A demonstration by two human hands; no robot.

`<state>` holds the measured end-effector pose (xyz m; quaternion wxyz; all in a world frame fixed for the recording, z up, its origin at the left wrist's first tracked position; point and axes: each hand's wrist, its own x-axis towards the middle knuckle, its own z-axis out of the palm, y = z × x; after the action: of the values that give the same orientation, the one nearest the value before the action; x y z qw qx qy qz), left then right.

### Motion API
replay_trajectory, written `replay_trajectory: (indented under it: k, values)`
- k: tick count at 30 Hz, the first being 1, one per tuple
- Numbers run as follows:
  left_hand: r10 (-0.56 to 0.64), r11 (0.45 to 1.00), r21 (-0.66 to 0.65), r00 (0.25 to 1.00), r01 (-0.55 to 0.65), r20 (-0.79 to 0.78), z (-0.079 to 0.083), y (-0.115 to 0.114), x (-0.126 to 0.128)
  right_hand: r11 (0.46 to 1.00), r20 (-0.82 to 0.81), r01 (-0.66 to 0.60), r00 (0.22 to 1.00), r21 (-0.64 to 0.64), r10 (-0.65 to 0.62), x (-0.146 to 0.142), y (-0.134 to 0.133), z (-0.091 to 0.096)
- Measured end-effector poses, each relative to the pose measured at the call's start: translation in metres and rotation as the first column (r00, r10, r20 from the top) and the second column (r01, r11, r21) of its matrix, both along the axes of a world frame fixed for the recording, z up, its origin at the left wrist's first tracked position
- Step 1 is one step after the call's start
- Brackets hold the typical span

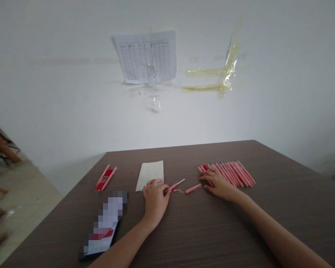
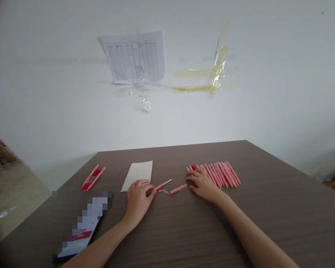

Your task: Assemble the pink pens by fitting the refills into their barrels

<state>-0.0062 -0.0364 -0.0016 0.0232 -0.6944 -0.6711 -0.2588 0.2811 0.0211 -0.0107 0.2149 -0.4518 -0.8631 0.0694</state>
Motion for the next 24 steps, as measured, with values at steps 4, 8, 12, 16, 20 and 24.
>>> replay_trajectory:
  k: [4, 8, 12, 16, 20, 24]
  values:
    - [-0.013, 0.999, 0.039, 1.0, 0.012, 0.011, -0.003, 0.001, -0.001, 1.0, 0.009, -0.004, 1.0, 0.011, 0.003, 0.001, 0.0, -0.001]
    - [-0.032, 0.996, 0.083, 0.999, 0.03, 0.035, -0.004, 0.002, -0.003, 1.0, 0.002, -0.001, 1.0, 0.031, 0.001, 0.0, 0.002, -0.004]
    - [-0.067, 0.989, 0.134, 0.995, 0.057, 0.071, -0.005, 0.004, -0.002, 0.996, -0.056, 0.011, 0.998, 0.092, -0.006, -0.003, 0.001, -0.003]
    - [-0.139, 0.975, 0.188, 0.984, 0.117, 0.112, -0.008, 0.007, -0.002, 0.988, -0.105, -0.001, 0.994, 0.152, 0.017, -0.01, -0.005, 0.003]
    - [-0.238, 0.946, 0.259, 0.962, 0.198, 0.137, -0.011, 0.01, -0.002, 0.982, -0.148, -0.024, 0.988, 0.187, 0.052, -0.016, -0.009, 0.005]
    - [-0.291, 0.925, 0.296, 0.946, 0.24, 0.143, -0.012, 0.01, -0.002, 0.976, -0.166, -0.034, 0.984, 0.215, 0.071, -0.019, -0.011, 0.004]
